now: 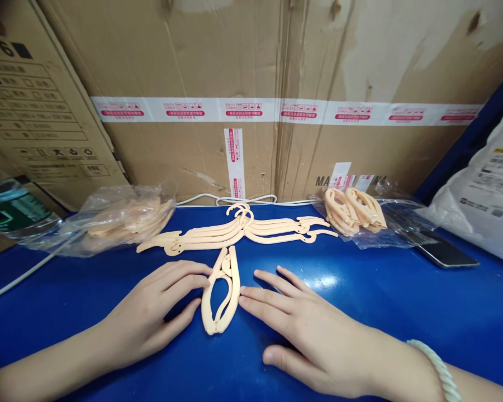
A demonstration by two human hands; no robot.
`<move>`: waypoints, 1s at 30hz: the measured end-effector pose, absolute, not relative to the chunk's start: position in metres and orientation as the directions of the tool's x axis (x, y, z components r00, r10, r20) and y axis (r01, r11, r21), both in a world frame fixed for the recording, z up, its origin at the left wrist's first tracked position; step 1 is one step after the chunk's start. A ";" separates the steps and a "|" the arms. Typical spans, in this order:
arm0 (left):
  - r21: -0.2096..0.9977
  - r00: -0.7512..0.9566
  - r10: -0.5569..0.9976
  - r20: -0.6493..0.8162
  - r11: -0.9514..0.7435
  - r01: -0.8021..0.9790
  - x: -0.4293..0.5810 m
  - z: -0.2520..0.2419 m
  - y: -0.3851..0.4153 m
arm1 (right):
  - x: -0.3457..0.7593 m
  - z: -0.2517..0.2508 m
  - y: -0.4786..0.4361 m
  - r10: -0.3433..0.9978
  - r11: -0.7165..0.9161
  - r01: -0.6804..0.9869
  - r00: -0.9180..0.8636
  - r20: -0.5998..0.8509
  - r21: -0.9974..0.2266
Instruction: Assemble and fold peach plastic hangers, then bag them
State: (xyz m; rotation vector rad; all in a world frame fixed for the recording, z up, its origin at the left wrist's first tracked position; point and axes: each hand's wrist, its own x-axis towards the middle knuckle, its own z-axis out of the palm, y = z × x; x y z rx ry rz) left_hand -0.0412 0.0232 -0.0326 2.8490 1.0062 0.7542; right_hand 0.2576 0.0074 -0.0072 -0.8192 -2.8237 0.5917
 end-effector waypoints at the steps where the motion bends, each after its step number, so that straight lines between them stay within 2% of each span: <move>1: 0.184 0.673 0.599 0.435 -0.790 0.584 -0.041 -0.032 0.023 | 0.258 -0.007 0.007 0.542 0.775 0.484 -0.840 0.033 -0.407; 7: 0.205 0.664 0.605 0.439 -0.787 0.582 -0.041 -0.029 0.023 | 0.262 -0.003 0.010 0.600 0.755 0.559 -0.800 0.016 -0.343; 12: 0.237 0.630 0.629 0.455 -0.768 0.595 -0.041 -0.030 0.022 | 0.265 -0.008 0.014 0.627 0.749 0.578 -0.776 0.064 -0.322; 18: 0.281 0.616 0.651 0.443 -0.753 0.594 -0.041 -0.032 0.023 | 0.272 -0.016 0.022 0.692 0.714 0.620 -0.695 0.193 -0.327; 25: 0.334 0.627 0.644 0.438 -0.764 0.552 -0.043 -0.030 0.024 | 0.291 -0.022 0.048 0.747 0.660 0.705 -0.577 0.332 -0.260; 30: 0.377 0.639 0.643 0.423 -0.766 0.521 -0.044 -0.027 0.025 | 0.299 -0.028 0.059 0.762 0.631 0.742 -0.537 0.362 -0.228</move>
